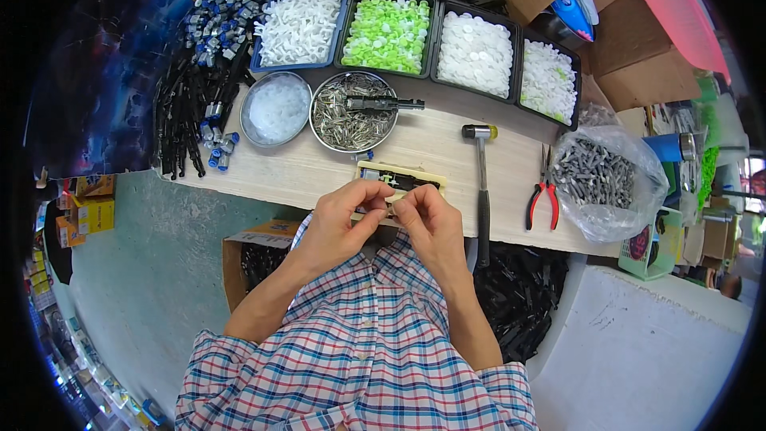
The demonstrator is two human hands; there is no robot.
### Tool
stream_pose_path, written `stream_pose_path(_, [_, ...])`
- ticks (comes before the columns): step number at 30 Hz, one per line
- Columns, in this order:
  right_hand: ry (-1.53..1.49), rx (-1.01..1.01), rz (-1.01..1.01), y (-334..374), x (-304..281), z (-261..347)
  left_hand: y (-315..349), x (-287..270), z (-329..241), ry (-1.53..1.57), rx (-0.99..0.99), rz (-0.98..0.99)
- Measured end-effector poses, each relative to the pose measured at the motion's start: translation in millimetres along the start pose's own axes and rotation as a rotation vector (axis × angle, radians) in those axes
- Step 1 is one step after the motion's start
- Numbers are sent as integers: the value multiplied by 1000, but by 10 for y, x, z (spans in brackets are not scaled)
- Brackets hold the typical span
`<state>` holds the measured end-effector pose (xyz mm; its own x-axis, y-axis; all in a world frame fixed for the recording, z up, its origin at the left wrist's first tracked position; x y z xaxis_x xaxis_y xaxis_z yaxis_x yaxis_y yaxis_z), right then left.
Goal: Assembling small plastic parts into a frame using a hammer and pliers at a workbench.
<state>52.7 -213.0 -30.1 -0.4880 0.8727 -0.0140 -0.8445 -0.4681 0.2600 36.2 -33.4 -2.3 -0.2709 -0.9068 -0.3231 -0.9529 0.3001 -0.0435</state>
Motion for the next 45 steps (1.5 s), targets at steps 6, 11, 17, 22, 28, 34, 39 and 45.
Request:
stream_pose_path(6, [-6, -82, -115, 29, 82, -26, 59, 221, 191, 765, -234, -13])
stream_pose_path(11, [233, -336, -244, 92, 117, 107, 81, 234, 258, 1058, -385, -41])
stream_pose_path(17, [519, -474, -205, 61, 120, 183, 94, 286, 278, 1155, -377, -32])
stream_pose_path(22, [606, -462, -207, -52, 71, 127, 108, 337, 269, 781, -358, -119])
stream_pose_path(28, [993, -475, -234, -291, -78, 76, 106, 228, 132, -436, 131, -206])
stream_pose_path(34, [1113, -434, -122, -347, -91, 168, 98, 310, 219, -705, 148, -65])
stream_pose_path(39, [1078, -450, -105, -370, -110, 103, 89, 348, 283, -788, 84, -29])
stream_pose_path(45, [989, -407, -81, -367, -155, 123, 73, 470, 237, -896, 65, -22])
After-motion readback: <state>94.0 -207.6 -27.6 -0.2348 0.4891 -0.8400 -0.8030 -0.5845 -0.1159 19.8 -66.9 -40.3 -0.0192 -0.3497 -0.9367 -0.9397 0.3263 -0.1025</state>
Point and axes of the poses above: each hand's wrist, its own y-axis away from the middle knuckle, its own x-axis out of the palm, z = x × y, the point moved 2 cm from there along -y, towards the middle knuckle, and after that the axes turned 10 degrees about z, right-handed, at the moved point
